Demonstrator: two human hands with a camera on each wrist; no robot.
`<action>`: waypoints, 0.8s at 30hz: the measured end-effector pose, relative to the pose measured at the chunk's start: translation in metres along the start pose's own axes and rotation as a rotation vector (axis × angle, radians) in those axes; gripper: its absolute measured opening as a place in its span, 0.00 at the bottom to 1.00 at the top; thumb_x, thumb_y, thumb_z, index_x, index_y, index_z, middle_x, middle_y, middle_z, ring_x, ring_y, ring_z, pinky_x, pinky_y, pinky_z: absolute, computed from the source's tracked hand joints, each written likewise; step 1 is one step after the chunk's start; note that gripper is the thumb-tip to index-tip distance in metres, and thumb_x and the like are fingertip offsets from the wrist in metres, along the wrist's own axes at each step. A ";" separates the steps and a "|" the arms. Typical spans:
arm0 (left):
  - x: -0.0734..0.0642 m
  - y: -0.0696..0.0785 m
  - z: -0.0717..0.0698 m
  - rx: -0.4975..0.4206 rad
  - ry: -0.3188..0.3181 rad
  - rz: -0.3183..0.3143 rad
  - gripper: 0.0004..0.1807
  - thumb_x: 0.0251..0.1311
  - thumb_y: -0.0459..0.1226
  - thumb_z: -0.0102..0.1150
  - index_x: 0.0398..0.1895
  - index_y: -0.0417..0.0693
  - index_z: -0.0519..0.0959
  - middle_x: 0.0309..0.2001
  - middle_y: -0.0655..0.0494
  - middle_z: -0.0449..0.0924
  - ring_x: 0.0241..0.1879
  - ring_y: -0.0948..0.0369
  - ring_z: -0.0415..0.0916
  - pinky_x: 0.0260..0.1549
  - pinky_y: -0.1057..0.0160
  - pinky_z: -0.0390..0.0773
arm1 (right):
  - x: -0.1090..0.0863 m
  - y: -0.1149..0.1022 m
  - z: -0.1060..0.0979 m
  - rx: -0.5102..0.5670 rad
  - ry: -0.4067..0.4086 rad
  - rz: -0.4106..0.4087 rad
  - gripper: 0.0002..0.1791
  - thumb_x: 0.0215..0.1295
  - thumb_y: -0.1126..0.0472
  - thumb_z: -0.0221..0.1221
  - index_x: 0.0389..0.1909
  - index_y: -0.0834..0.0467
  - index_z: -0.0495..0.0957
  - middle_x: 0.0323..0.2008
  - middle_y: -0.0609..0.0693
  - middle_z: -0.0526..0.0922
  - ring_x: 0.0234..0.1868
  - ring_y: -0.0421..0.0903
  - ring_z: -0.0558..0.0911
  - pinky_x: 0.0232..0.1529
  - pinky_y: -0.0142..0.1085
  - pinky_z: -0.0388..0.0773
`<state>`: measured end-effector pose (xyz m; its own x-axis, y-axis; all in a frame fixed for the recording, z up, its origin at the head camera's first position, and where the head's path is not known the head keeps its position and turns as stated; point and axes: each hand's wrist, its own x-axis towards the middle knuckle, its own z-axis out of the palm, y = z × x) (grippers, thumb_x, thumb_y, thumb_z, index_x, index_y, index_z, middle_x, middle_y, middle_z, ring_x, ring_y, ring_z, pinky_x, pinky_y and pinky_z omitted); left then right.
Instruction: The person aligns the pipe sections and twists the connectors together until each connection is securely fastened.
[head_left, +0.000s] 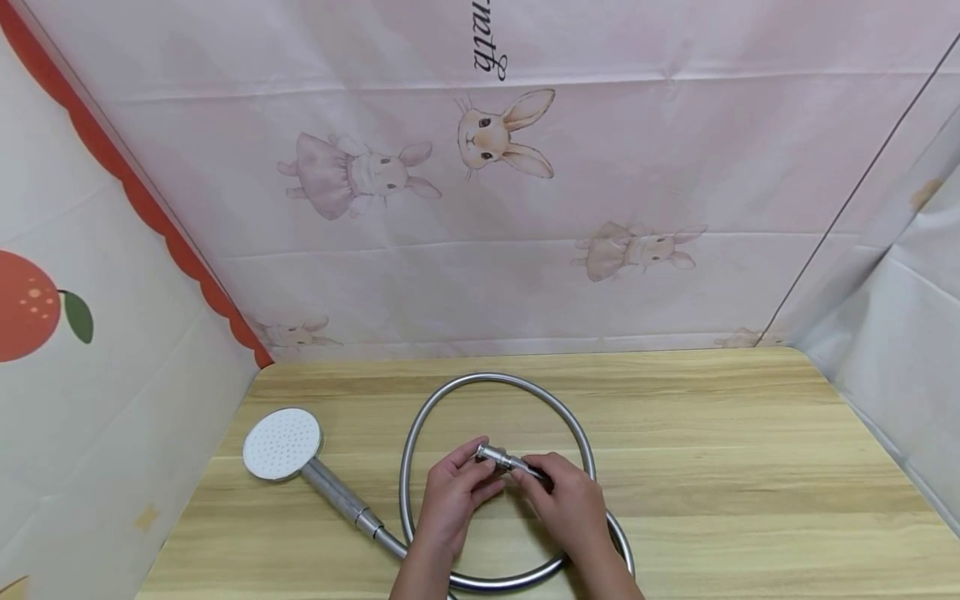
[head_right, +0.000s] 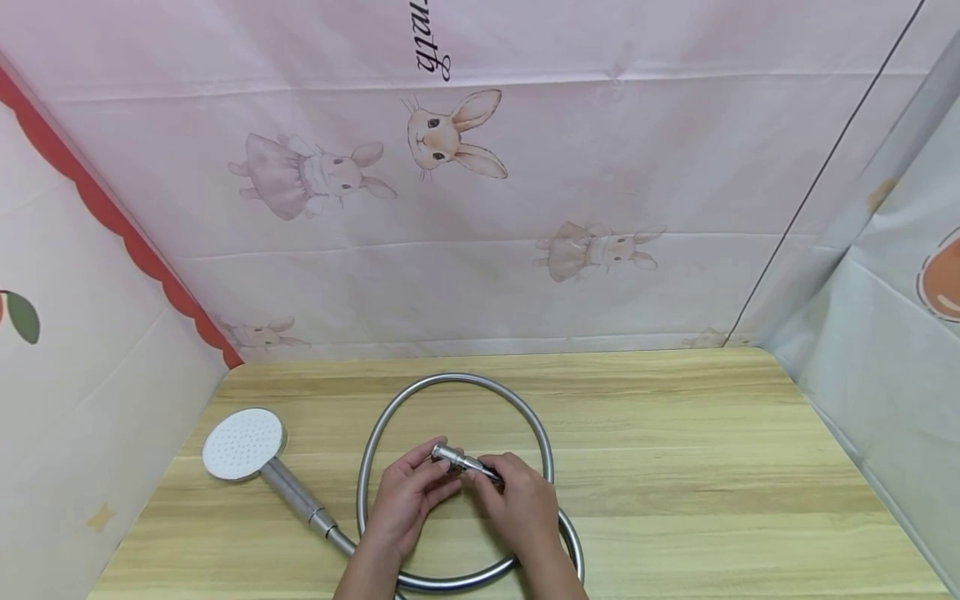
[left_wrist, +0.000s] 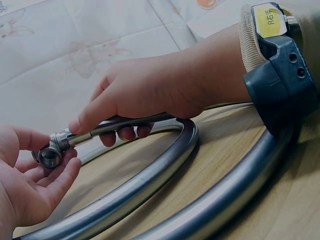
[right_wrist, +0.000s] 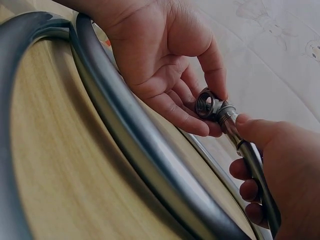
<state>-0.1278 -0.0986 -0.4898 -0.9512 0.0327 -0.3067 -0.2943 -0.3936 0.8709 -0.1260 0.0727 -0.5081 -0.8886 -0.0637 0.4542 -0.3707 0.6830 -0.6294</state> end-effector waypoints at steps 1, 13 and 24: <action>0.000 0.000 0.000 0.000 0.001 -0.001 0.31 0.63 0.29 0.58 0.68 0.31 0.64 0.54 0.43 0.82 0.45 0.60 0.83 0.49 0.57 0.84 | 0.000 0.000 0.000 0.005 -0.004 0.007 0.09 0.56 0.51 0.71 0.37 0.47 0.86 0.30 0.35 0.84 0.29 0.28 0.76 0.30 0.28 0.77; -0.001 0.001 0.000 -0.006 -0.004 -0.004 0.31 0.63 0.29 0.58 0.69 0.31 0.63 0.55 0.43 0.81 0.45 0.60 0.83 0.48 0.58 0.84 | 0.000 0.000 -0.001 0.065 -0.011 0.039 0.19 0.46 0.52 0.77 0.40 0.48 0.82 0.24 0.33 0.78 0.23 0.29 0.72 0.25 0.25 0.72; 0.000 0.000 0.000 0.014 0.001 -0.007 0.31 0.62 0.29 0.59 0.69 0.32 0.64 0.55 0.42 0.81 0.46 0.59 0.83 0.50 0.57 0.84 | 0.000 -0.002 -0.002 0.020 -0.006 0.009 0.09 0.55 0.53 0.72 0.37 0.48 0.86 0.29 0.36 0.83 0.28 0.28 0.74 0.28 0.26 0.76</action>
<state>-0.1274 -0.0989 -0.4894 -0.9489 0.0345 -0.3137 -0.3027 -0.3805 0.8738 -0.1251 0.0730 -0.5057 -0.8935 -0.0618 0.4447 -0.3677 0.6691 -0.6458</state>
